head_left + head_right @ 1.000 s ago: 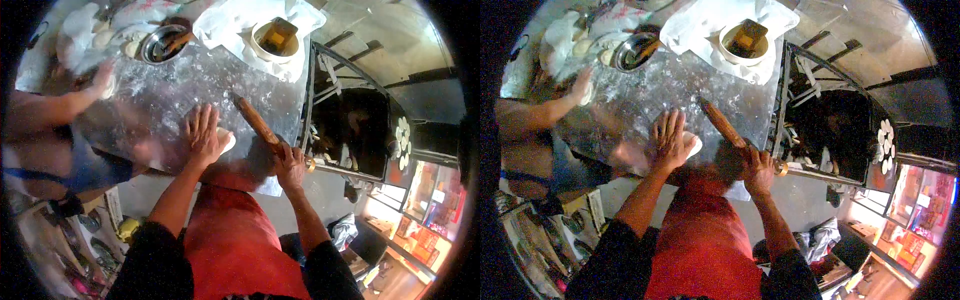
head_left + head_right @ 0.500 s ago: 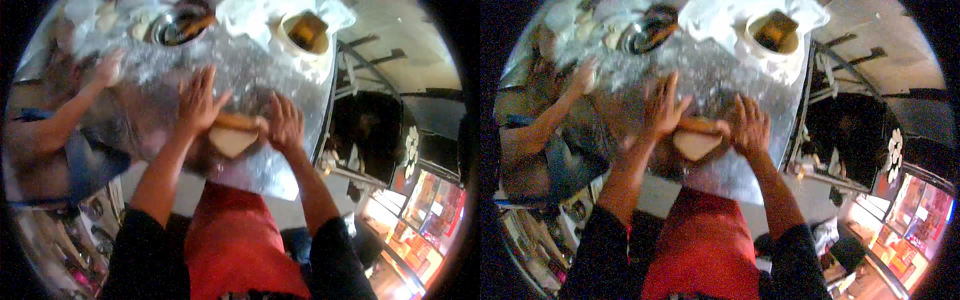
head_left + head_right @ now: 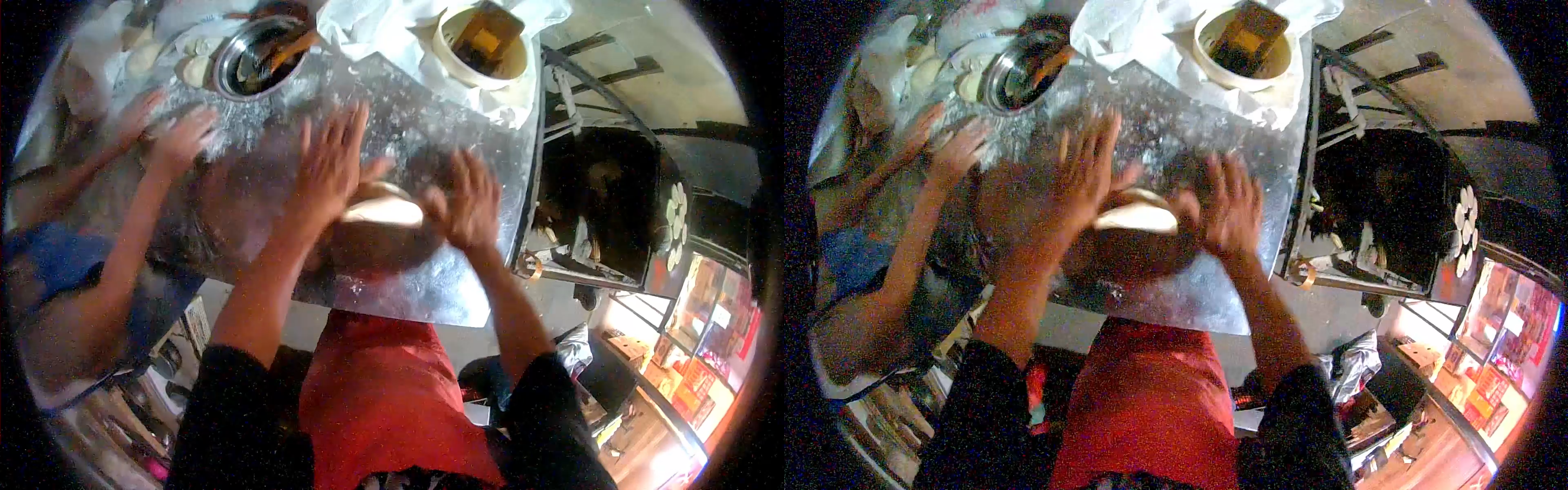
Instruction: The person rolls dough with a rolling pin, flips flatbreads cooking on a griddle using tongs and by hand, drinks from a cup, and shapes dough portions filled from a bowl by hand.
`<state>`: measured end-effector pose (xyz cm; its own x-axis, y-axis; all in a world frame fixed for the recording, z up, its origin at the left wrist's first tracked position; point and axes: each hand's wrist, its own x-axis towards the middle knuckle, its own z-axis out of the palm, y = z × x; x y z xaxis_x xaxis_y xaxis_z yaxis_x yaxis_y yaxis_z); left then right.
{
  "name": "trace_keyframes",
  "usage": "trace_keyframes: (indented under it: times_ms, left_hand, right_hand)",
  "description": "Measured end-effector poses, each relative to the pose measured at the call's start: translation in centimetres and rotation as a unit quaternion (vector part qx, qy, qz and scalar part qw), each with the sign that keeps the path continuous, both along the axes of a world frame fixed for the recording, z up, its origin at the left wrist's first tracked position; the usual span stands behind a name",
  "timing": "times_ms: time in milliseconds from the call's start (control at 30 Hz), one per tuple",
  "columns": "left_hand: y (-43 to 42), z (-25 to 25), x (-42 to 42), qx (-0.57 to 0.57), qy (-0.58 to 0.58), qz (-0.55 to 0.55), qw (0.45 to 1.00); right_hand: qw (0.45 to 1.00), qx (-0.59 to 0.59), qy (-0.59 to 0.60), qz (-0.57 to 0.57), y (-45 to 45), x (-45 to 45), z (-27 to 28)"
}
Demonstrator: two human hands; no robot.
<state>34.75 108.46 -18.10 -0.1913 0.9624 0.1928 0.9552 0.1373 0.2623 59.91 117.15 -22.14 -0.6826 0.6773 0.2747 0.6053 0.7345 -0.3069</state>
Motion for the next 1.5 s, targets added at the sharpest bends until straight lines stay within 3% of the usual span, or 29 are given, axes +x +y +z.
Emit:
trace_keyframes:
  times_ms: [67,100,200,333,400,500,533,567,600,700,767,833,867,967,1000,1067,1133,1200,1267,1333,1400,1500]
  left_hand:
    - [-6.1,1.5,2.9,-0.027,0.003,-0.014,1.0]
    - [-10.0,-0.6,4.2,-0.032,-0.006,-0.018,0.999]
    - [-13.0,-0.4,5.6,-0.039,-0.042,-0.013,0.998]
    - [-0.2,0.3,0.9,-0.031,0.016,-0.022,0.999]
    - [3.6,-2.3,-0.8,-0.016,-0.011,0.042,0.999]
    - [-2.5,0.6,2.5,-0.023,0.011,-0.016,1.0]
    - [-6.6,0.1,4.4,-0.04,0.098,-0.017,0.994]
    - [-10.0,0.0,6.2,-0.058,-0.001,-0.005,0.998]
    - [-11.7,1.0,7.4,-0.051,0.019,-0.004,0.999]
    - [-7.8,-0.4,5.5,-0.072,-0.008,-0.016,0.997]
    - [-0.2,0.4,3.1,-0.054,-0.001,-0.018,0.998]
    - [5.4,-0.8,1.1,0.039,-0.001,0.028,0.999]
    - [5.6,-1.4,1.0,0.051,0.03,0.025,0.998]
    - [-3.2,-1.0,5.1,0.087,0.075,-0.026,0.993]
    - [-7.1,-0.5,7.0,0.041,0.054,-0.017,0.998]
    - [-13.7,-1.0,10.1,-0.062,0.096,-0.025,0.993]
    - [-13.3,1.4,9.8,-0.05,0.068,-0.05,0.995]
    - [-9.6,1.7,8.1,-0.058,-0.069,-0.057,0.994]
    - [-4.5,1.2,6.8,-0.067,-0.069,-0.014,0.995]
    - [-0.8,0.5,6.1,-0.018,-0.092,-0.01,0.996]
    - [0.3,-0.2,5.0,-0.167,-0.124,-0.076,0.975]
    - [1.5,2.9,4.9,-0.145,-0.203,-0.064,0.966]
  right_hand:
    - [0.984,-0.101,-0.143,-0.044,-6.5,2.3,3.4]
    - [0.978,-0.127,-0.159,-0.035,-9.9,4.7,1.3]
    - [0.984,-0.147,-0.088,-0.039,-12.7,5.7,1.3]
    - [0.993,-0.069,-0.084,-0.044,0.9,-1.3,2.3]
    - [0.996,-0.054,-0.017,-0.071,4.8,-3.7,3.0]
    - [0.99,-0.074,-0.096,-0.075,-2.9,1.1,1.8]
    - [0.982,-0.107,-0.139,-0.062,-6.5,3.1,2.3]
    - [0.982,-0.146,-0.108,-0.06,-10.2,4.8,2.4]
    - [0.986,-0.085,-0.138,-0.05,-12.5,5.4,3.3]
    - [0.986,-0.125,-0.104,-0.043,-7.5,4.2,0.9]
    - [0.988,-0.061,-0.136,-0.044,0.0,-0.1,3.0]
    - [0.997,-0.023,-0.009,-0.074,6.0,-2.3,1.1]
    - [0.996,-0.041,-0.011,-0.081,6.0,-2.8,2.2]
    - [0.991,-0.045,-0.119,-0.036,-2.5,1.8,2.0]
    - [0.992,-0.098,-0.079,-0.016,-5.8,3.7,2.4]
    - [0.989,-0.1,-0.106,0.006,-10.5,6.7,2.4]
    - [0.991,-0.082,-0.106,0.025,-9.6,6.9,4.3]
    - [0.981,-0.143,-0.093,0.09,-8.0,6.9,3.7]
    - [0.984,-0.109,-0.103,0.098,-8.2,7.9,5.3]
    - [0.975,-0.074,-0.045,0.204,-8.7,10.2,6.7]
    - [0.982,-0.072,-0.019,0.173,-10.1,11.9,6.6]
    - [0.98,-0.172,-0.051,0.081,-11.3,13.6,5.5]
